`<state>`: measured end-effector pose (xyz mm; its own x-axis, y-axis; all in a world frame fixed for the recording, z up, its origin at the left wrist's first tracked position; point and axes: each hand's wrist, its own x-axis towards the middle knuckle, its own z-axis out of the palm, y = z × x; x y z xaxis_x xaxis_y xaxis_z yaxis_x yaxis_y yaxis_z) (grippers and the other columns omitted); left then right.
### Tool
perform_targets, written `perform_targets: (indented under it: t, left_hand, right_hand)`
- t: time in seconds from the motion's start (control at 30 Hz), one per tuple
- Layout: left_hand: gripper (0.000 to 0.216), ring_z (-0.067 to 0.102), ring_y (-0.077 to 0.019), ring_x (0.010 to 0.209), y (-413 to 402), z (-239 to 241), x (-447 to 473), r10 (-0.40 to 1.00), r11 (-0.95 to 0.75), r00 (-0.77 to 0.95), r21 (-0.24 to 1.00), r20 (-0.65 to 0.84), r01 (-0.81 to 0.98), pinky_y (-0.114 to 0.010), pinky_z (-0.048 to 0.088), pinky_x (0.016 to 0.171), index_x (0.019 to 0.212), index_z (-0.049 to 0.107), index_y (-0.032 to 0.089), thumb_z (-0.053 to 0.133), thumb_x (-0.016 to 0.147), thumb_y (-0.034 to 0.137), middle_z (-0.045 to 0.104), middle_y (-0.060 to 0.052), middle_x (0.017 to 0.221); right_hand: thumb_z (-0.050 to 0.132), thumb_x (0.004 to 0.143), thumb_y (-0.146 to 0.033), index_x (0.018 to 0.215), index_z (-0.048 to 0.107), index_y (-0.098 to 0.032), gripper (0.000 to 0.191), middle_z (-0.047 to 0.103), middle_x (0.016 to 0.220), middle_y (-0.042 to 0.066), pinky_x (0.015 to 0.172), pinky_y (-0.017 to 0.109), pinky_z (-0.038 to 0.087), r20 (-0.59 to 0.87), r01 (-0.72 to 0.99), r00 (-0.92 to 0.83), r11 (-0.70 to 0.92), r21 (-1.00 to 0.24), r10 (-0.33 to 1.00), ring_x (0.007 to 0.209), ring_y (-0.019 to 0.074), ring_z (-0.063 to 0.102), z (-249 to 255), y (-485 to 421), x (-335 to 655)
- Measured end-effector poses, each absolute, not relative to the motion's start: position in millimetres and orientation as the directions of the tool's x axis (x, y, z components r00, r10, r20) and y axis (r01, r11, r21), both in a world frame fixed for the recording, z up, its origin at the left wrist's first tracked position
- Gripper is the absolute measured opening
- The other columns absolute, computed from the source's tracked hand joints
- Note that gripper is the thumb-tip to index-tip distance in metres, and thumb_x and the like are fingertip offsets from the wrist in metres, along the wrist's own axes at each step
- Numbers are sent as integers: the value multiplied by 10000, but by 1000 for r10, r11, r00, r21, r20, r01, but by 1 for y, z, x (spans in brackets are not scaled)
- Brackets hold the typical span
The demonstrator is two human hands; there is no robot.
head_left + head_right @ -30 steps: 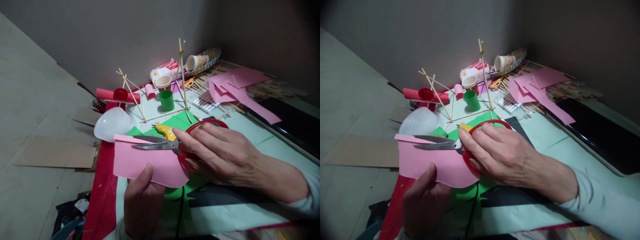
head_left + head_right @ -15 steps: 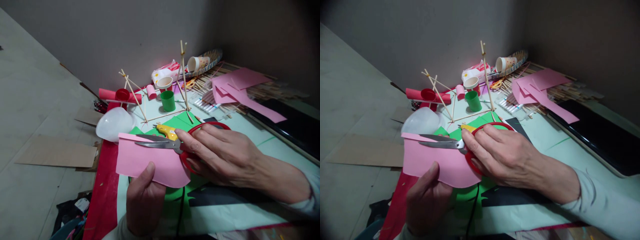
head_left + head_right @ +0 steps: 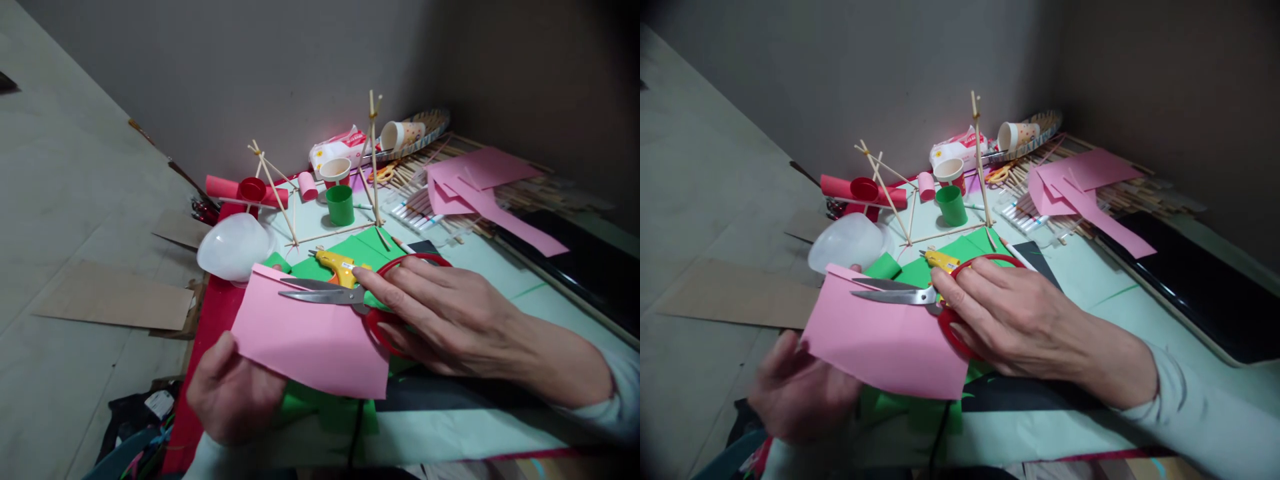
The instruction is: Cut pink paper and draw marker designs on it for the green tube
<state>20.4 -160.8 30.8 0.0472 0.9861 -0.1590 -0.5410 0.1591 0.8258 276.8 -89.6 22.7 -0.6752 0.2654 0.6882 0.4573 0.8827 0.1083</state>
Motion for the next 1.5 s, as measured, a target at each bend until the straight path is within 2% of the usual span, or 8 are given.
perform_targets:
  t: [0.13, 0.2, 0.4, 0.6, 0.7, 0.83, 1.03, 1.5]
  left_hand:
    - [791, 424, -441, 1478, -157, 61, 3, 971, 206, -8, 854, -238, -478, -561, 381, 1203, 1500, 578, 219, 640, 844, 658, 629, -126, 1486]
    - [720, 513, -443, 1409, -153, 72, 2, 968, 216, -26, 887, -248, -409, -536, 455, 1151, 1468, 611, 212, 725, 831, 527, 693, -125, 1401]
    - [626, 779, -257, 929, -143, 78, 9, 952, 294, -2, 920, -305, -257, -246, 603, 735, 1416, 651, 212, 795, 807, 197, 807, -89, 1123]
    - [719, 686, -340, 1239, -143, 67, 16, 974, 216, -6, 940, -226, -262, -402, 564, 1019, 1504, 550, 325, 781, 835, 197, 767, -102, 1272]
    - [611, 650, -386, 1281, -144, 65, 18, 968, 234, -19, 932, -248, -277, -487, 518, 1089, 1438, 617, 260, 775, 847, 266, 748, -139, 1303]
    - [510, 657, -412, 1261, -144, 64, 22, 949, 292, -33, 911, -315, -290, -510, 527, 1085, 1340, 695, 207, 774, 841, 280, 774, -140, 1239]
    - [639, 667, -394, 1251, -145, 64, 25, 916, 361, -77, 891, -394, -274, -468, 558, 1057, 1479, 595, 236, 748, 862, 298, 756, -96, 1289]
    - [585, 674, -407, 1230, -144, 62, 26, 915, 385, 1, 873, -403, -299, -508, 499, 1105, 1454, 628, 225, 729, 887, 327, 760, -132, 1270]
  right_hand:
    - [537, 983, -159, 1295, 585, 30, 368, 691, 889, 135, 658, 358, 514, 686, 437, -677, 896, 83, 267, 767, 237, 610, 23, -92, 276]
    - [545, 976, -155, 1305, 579, 38, 383, 696, 899, 139, 666, 362, 519, 678, 424, -688, 902, 86, 259, 772, 239, 613, 24, -93, 277]
    - [590, 982, -207, 1271, 600, 35, 377, 715, 911, 146, 673, 364, 543, 697, 445, -679, 884, 140, 231, 805, 246, 662, 28, -94, 277]
    - [531, 994, -173, 1324, 561, 18, 383, 720, 929, 145, 696, 380, 564, 680, 435, -688, 894, 106, 254, 818, 247, 655, 25, -90, 280]
    - [517, 981, -149, 1328, 565, 6, 383, 721, 928, 136, 683, 373, 558, 667, 423, -700, 901, 100, 255, 812, 240, 651, 24, -89, 281]
    - [553, 975, -146, 1283, 587, 27, 355, 719, 911, 133, 702, 374, 561, 674, 408, -699, 907, 105, 237, 821, 239, 649, 25, -88, 281]
    - [549, 971, -162, 1323, 580, 6, 391, 712, 955, 134, 750, 370, 567, 659, 423, -709, 899, 110, 253, 861, 237, 640, 21, -88, 282]
    - [591, 996, -168, 1312, 570, 32, 374, 695, 897, 108, 711, 365, 551, 641, 419, -727, 899, 129, 246, 817, 229, 661, 22, -88, 281]
